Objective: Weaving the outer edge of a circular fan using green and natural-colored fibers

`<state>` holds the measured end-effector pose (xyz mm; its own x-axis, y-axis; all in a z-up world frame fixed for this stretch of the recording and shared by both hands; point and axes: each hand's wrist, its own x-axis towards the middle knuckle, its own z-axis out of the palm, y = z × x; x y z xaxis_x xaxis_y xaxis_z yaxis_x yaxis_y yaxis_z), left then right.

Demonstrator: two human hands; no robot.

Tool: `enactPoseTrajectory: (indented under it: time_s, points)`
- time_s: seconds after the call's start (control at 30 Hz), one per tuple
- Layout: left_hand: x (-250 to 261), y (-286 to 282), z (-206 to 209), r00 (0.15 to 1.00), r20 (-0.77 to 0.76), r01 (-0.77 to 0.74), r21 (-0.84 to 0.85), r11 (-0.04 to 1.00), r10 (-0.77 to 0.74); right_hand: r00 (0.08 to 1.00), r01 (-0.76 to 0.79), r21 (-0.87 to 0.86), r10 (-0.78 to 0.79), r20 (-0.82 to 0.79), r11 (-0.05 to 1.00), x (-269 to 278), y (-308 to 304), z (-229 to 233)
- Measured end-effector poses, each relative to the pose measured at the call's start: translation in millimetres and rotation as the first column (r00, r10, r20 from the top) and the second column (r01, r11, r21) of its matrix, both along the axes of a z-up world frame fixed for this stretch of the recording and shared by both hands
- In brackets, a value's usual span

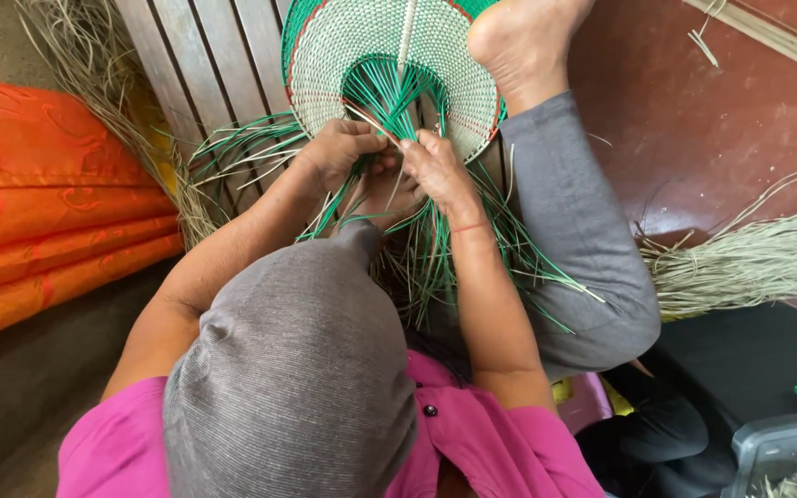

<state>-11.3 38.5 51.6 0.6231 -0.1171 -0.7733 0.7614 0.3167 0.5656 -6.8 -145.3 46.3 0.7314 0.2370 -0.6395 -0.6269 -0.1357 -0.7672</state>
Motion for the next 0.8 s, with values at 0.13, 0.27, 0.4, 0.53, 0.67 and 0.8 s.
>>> enactPoseTrajectory:
  time_s: [0.13,0.27,0.4,0.53,0.67,0.8]
  points:
    - [2.0,-3.5,-17.6,0.999,0.009,0.045,0.012,0.999,-0.045,1.000,0.015,-0.017,-0.015,0.010,1.000,-14.7,-2.9,18.0]
    - [2.0,-3.0,-21.7,0.998,0.018,-0.059,-0.023,0.998,0.059,0.999,0.018,-0.075,-0.016,0.037,0.997,-38.6,-12.0,-2.3]
    - [0.2,-9.5,-21.2,0.995,0.028,-0.094,0.061,0.994,0.092,0.990,-0.094,-0.235,0.116,0.080,0.967,-71.2,-40.1,38.9]
    - [-0.7,-20.5,3.9,0.993,0.030,-0.121,0.144,0.982,0.117,0.985,-0.137,-0.261,0.159,0.066,0.956,-122.6,-71.8,53.4]
    - [-3.2,-21.4,-13.5,0.991,0.079,-0.126,0.201,0.972,0.112,0.903,-0.396,-0.416,0.429,-0.015,0.819,-170.3,-104.6,99.1]
    - [-6.2,-18.7,-29.9,0.987,0.113,-0.137,0.193,0.972,0.117,0.694,-0.710,-0.333,0.697,-0.179,0.621,-153.9,-120.8,204.1]
